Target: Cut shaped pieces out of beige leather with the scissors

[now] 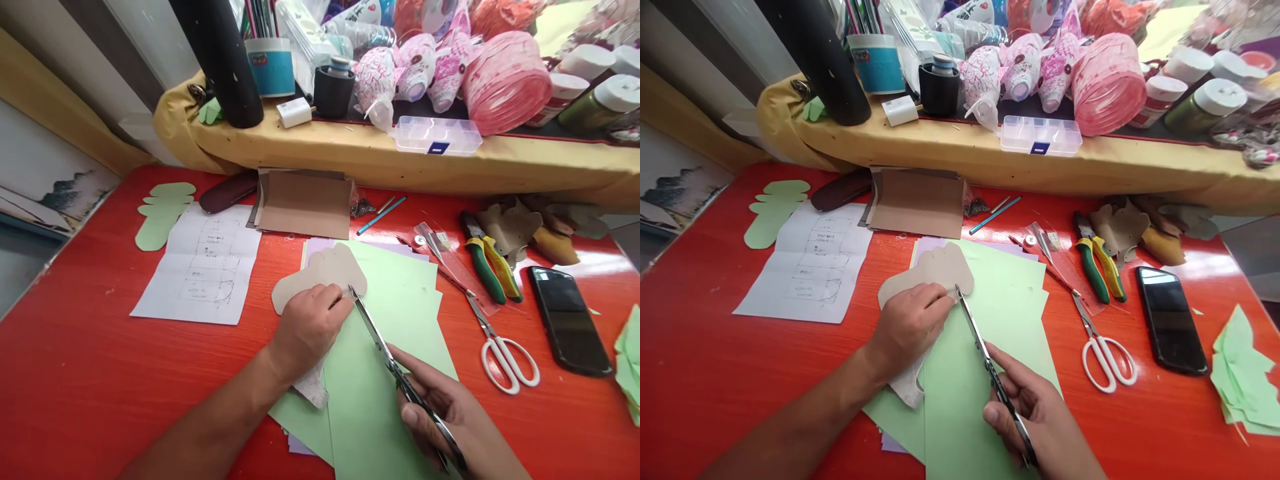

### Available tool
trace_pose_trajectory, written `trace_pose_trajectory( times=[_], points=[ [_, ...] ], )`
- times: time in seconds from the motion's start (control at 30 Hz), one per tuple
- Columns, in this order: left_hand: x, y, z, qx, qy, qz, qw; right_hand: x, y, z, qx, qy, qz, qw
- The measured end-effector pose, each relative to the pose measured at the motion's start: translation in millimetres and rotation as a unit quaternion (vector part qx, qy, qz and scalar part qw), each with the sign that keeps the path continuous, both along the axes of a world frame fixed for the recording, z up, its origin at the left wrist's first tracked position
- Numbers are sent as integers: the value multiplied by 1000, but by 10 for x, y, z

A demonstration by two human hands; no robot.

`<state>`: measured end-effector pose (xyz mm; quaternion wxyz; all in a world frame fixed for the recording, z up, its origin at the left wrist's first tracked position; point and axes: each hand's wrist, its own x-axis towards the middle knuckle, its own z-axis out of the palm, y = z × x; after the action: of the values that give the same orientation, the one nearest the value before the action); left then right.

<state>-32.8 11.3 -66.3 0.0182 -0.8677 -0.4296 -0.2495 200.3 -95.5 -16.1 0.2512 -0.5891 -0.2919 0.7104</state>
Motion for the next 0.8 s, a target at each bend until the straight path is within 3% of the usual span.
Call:
trace_pose_trajectory(
  times=[0.63, 0.8],
  points=[
    [35, 36, 14, 6, -39, -9, 999, 226, -114, -60, -22, 44, 47, 998],
    [34, 55, 11, -68, -122, 29, 990, 300, -217, -26, -16, 15, 25, 999]
  ],
)
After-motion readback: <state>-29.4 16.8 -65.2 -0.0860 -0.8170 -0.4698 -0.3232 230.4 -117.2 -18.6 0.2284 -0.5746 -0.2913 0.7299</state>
